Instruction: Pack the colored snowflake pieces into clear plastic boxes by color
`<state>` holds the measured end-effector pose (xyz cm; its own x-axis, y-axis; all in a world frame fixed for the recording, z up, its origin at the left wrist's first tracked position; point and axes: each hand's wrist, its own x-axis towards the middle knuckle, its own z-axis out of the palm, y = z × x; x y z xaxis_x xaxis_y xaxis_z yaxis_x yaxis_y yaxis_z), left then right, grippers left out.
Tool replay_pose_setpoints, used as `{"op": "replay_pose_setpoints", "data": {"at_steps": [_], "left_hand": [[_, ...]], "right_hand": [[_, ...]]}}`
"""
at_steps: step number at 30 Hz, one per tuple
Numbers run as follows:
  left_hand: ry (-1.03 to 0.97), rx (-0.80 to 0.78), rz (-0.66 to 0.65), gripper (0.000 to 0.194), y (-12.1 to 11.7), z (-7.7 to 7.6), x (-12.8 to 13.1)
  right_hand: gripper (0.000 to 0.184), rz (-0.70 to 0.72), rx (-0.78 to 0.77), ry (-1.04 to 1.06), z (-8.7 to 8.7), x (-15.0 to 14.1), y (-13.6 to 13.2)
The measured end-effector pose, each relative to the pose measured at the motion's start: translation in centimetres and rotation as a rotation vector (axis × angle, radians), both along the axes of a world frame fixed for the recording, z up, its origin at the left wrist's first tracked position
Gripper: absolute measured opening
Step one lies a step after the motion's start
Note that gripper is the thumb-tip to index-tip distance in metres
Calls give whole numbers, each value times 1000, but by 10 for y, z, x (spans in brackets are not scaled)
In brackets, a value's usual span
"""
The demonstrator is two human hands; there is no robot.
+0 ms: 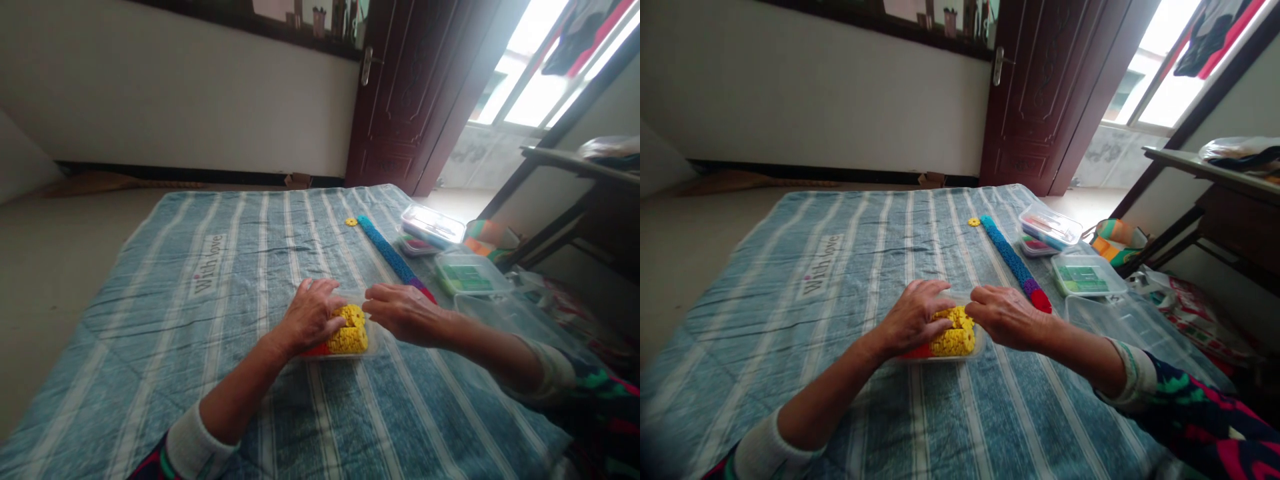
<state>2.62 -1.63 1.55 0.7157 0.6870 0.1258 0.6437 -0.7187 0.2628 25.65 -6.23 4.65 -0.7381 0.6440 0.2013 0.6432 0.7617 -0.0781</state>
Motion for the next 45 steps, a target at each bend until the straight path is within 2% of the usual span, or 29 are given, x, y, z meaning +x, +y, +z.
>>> {"op": "replay_pose_setpoints", "data": {"at_steps": [4,8,13,18,27,35,40,45], "left_hand": [[-74,36,36,27,5,2,-15],[-94,35,96,24,9,5,-31],[-133,-28,141,30,8,3,-41],[-153,-94,183,35,6,-4,-43],[-157,-122,228,31,12,-9,-46],[-125,-133,235,28,9,-9,-46],[-95,-23,242,27,1,1,-38],[-83,84,162,28,-25,4,-25]], "right_hand": [[26,-35,-17,92,2,-1,-33],[22,-68,-30,206,-10,-7,-61],[21,-138,61,318,-26,-16,-74],[20,-203,88,467,-36,-21,-89],[20,-306,122,796,-74,-16,-137],[20,-325,63,779,-102,-12,-142],[19,-343,8,803,-107,-12,-138],[17,-393,-111,865,-109,-8,-134]]}}
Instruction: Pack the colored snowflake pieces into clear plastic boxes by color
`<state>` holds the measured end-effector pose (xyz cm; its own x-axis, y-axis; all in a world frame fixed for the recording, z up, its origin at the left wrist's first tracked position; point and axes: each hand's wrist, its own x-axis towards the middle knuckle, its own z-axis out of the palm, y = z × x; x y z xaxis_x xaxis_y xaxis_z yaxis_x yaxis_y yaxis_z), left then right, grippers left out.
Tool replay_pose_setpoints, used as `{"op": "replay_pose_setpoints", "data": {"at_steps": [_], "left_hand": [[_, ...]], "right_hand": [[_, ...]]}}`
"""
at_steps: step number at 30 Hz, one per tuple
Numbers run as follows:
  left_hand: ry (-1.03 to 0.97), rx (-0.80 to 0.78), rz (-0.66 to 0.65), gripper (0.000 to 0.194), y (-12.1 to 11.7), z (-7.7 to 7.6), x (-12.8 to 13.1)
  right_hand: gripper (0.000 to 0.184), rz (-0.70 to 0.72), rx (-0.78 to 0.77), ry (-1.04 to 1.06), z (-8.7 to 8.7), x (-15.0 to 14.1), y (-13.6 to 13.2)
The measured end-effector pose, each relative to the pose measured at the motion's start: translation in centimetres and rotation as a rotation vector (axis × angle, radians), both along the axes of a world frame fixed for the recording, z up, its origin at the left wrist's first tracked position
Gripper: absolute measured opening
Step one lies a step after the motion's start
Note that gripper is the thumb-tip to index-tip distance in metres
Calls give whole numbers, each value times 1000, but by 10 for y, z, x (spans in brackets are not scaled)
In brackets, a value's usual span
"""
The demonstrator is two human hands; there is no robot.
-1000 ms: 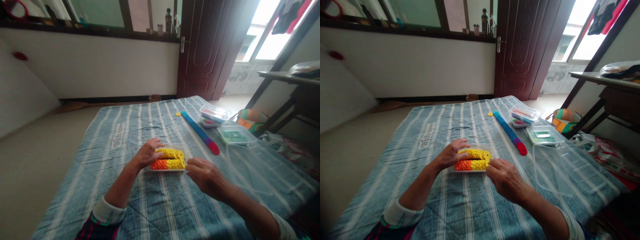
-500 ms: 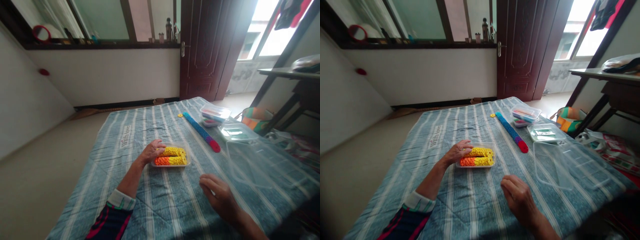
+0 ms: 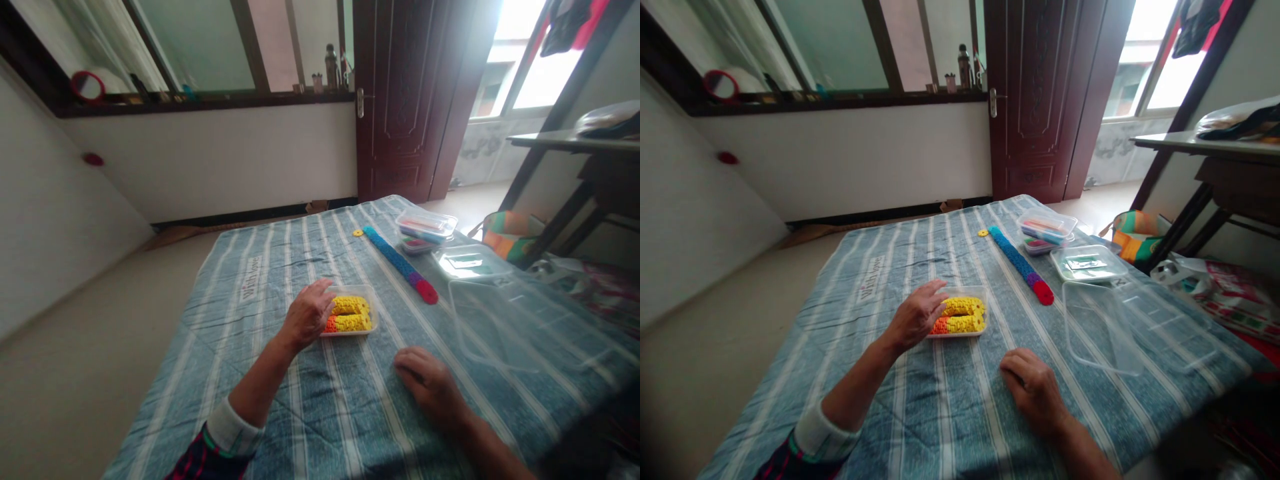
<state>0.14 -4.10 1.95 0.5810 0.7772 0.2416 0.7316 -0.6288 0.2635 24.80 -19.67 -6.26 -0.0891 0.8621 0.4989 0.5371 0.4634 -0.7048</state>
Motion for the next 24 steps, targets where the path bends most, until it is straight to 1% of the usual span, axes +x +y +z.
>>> {"op": "replay_pose_setpoints", "data": {"at_steps": [2,3,6,9,13,20,24], "left_hand": [[48,9,-62,29,-10,-3,3],[84,-1,-75,32,-14,-4,4],[191,-65,-67,45,-19,-4,6],[245,-100,-74,43,-19,0,8],[241,-88,-89,40,-16,3,10],[183,-129,-165,47,-7,-1,28],[199,-147,-209,40,-5,-1,33]], "right_hand": [[16,-3,-49,12,0,0,1],[16,-2,-66,16,0,0,2],[16,-8,-92,23,0,0,3],[15,-16,-106,28,0,0,5],[15,-10,-117,29,1,0,6],[15,-23,-107,34,1,1,7],[16,-24,-103,31,1,1,8]]}}
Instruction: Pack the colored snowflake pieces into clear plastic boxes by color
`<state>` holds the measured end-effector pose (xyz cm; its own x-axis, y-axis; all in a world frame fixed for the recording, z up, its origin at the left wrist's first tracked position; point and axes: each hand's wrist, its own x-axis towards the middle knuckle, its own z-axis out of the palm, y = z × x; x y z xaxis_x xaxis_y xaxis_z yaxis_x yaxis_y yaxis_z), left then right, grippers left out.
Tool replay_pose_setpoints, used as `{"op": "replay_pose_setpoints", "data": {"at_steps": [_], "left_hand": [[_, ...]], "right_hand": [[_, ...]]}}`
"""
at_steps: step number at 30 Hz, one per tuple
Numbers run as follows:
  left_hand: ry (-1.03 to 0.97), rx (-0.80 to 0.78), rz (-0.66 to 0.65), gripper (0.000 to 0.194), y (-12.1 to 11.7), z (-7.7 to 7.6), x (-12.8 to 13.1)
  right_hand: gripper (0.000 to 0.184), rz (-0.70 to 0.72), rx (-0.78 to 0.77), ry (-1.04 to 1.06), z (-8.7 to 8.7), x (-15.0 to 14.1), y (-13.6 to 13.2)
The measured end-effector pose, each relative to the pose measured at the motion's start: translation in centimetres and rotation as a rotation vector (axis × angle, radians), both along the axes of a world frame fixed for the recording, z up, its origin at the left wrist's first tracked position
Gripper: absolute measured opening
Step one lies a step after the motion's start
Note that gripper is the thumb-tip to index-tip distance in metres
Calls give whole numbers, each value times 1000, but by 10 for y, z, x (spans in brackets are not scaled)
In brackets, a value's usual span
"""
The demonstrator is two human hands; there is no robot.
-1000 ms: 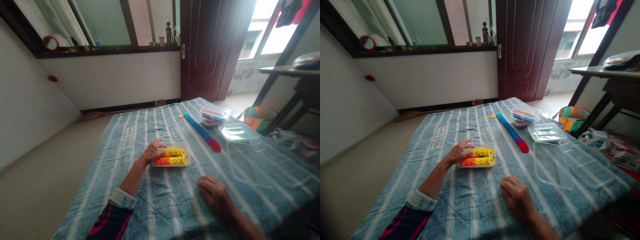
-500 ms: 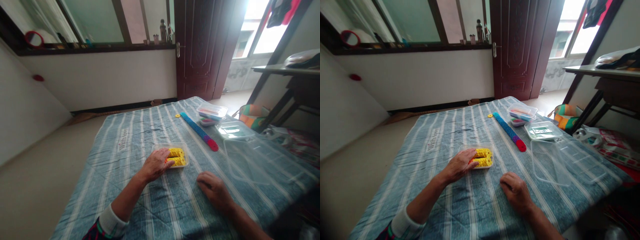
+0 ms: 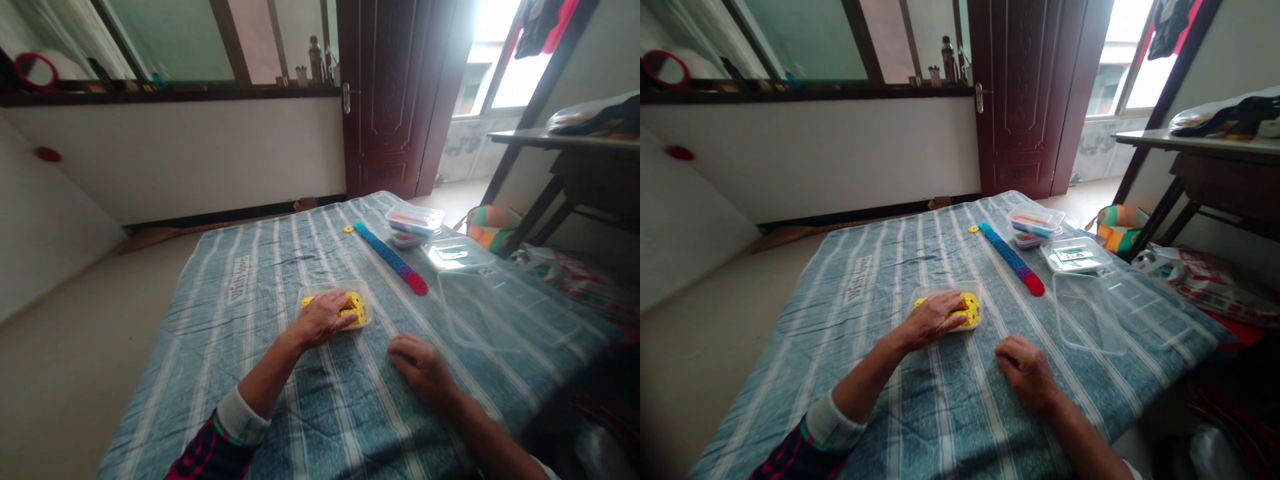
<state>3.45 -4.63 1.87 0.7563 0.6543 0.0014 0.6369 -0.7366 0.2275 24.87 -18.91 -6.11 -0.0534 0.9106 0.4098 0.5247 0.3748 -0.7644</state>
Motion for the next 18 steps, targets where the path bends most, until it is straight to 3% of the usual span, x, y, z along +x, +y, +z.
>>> {"op": "replay_pose_setpoints", "data": {"at_steps": [11,18], "left_hand": [[31,24,-75,42,-4,9,7],[14,2,-98,47,-3,4,8]], "right_hand": [[15,11,-9,26,2,0,-1],[16,18,-14,19,4,0,-2]]}}
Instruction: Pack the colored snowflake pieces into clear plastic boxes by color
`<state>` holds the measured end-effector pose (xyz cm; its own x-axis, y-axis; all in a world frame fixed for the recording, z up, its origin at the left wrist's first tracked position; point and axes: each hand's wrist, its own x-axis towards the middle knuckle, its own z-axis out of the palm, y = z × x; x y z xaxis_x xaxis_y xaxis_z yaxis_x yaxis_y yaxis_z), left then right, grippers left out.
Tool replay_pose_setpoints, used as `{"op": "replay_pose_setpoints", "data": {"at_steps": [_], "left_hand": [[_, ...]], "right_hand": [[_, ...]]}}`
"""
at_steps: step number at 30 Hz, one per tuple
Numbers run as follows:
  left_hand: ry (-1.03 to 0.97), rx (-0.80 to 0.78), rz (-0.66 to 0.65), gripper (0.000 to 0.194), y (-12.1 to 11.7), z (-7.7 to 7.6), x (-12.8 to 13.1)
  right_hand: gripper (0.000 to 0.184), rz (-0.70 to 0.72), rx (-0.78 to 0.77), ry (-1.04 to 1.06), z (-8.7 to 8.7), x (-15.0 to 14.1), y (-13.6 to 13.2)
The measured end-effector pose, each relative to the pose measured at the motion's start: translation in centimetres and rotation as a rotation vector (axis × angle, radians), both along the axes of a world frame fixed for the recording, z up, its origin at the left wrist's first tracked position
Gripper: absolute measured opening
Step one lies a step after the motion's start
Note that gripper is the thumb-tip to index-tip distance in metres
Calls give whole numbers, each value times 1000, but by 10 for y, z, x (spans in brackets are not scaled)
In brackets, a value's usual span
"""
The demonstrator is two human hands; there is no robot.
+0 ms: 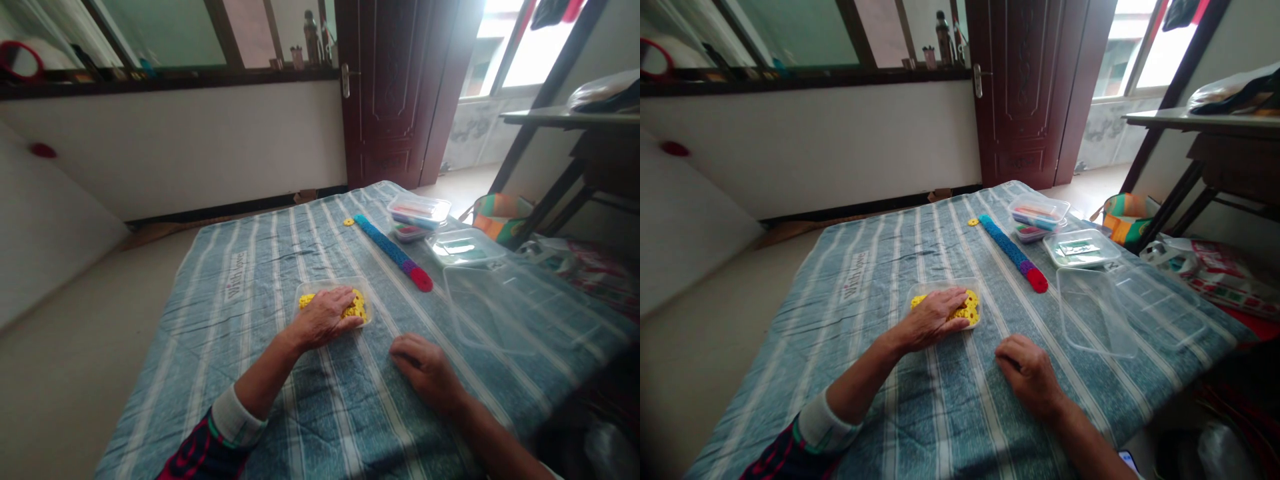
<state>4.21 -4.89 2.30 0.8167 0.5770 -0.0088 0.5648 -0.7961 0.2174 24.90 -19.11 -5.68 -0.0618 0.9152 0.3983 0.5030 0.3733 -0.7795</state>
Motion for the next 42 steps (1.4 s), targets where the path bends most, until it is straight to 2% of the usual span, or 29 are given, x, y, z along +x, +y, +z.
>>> {"op": "replay_pose_setpoints", "data": {"at_steps": [4,7,12,15,22,27,34,38,42], "left_hand": [[-13,-66,13,53,5,0,-6],[-72,-108,70,56,9,5,-22],[-124,-103,117,49,7,16,-52],[-113,-91,123,47,4,17,-60],[-27,-105,142,39,-4,5,-57],[-73,-63,169,39,-1,-1,-62],[-59,-20,163,37,0,-6,-71],[-91,24,146,37,3,-6,-63],[-86,-16,117,32,9,-1,-46]], "right_hand": [[16,5,-8,1,2,1,-2],[15,12,-6,6,2,1,-3],[15,8,3,2,3,2,-5],[14,-1,10,-3,3,2,-6],[15,-15,151,-37,7,1,-10],[18,-50,251,-59,26,-4,-12],[19,21,293,-138,57,-16,11],[22,53,293,-195,63,-25,22],[21,50,322,-243,66,-31,31]]}}
